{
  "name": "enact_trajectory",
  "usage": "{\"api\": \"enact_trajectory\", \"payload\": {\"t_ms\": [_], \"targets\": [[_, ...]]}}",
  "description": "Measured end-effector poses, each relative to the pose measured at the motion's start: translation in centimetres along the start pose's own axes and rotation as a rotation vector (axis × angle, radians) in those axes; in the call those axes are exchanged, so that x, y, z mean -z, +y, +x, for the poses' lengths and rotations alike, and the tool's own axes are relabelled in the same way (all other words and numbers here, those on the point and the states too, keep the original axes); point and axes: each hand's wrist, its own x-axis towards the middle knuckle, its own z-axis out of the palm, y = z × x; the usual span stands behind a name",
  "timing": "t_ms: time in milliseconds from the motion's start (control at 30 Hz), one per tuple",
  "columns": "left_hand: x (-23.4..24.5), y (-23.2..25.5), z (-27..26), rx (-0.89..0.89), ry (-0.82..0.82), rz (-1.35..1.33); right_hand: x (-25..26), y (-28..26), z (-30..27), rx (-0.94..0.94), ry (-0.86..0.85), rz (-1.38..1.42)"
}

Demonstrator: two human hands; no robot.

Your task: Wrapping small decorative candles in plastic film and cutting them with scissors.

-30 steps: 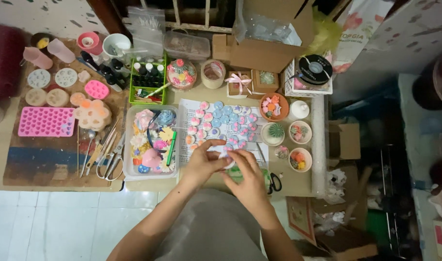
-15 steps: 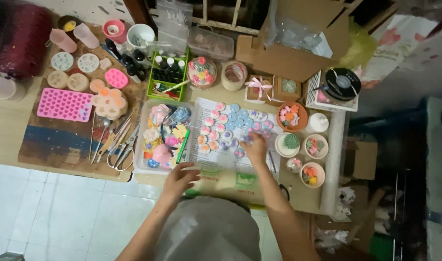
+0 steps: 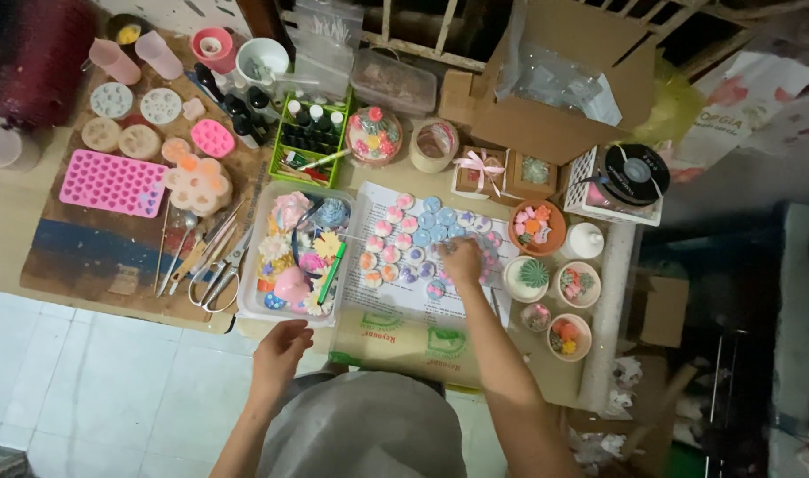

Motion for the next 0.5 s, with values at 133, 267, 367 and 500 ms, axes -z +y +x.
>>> {"api": "enact_trajectory", "payload": {"t_ms": [133, 267, 367, 500], "targets": [[-2.8, 0.0, 1.6, -0.074, -0.037, 0.292, 3.0, 5.9, -1.6, 0.093, 0.152, 0.321], [-5.2, -3.1, 3.1, -0.285, -0.108, 0.697, 11.6, 7.6, -9.5, -0.076, -0.116, 0.065], [-6.0, -1.6, 2.4, -0.449, -0.169, 0.802, 13.2, 10.9, -16.0, -0.156, -0.270, -0.143], [-7.8, -1.5, 2.7, -0.636, -0.237, 0.988, 8.7, 18.0, -21.6, -0.345, -0.406, 0.084]]}}
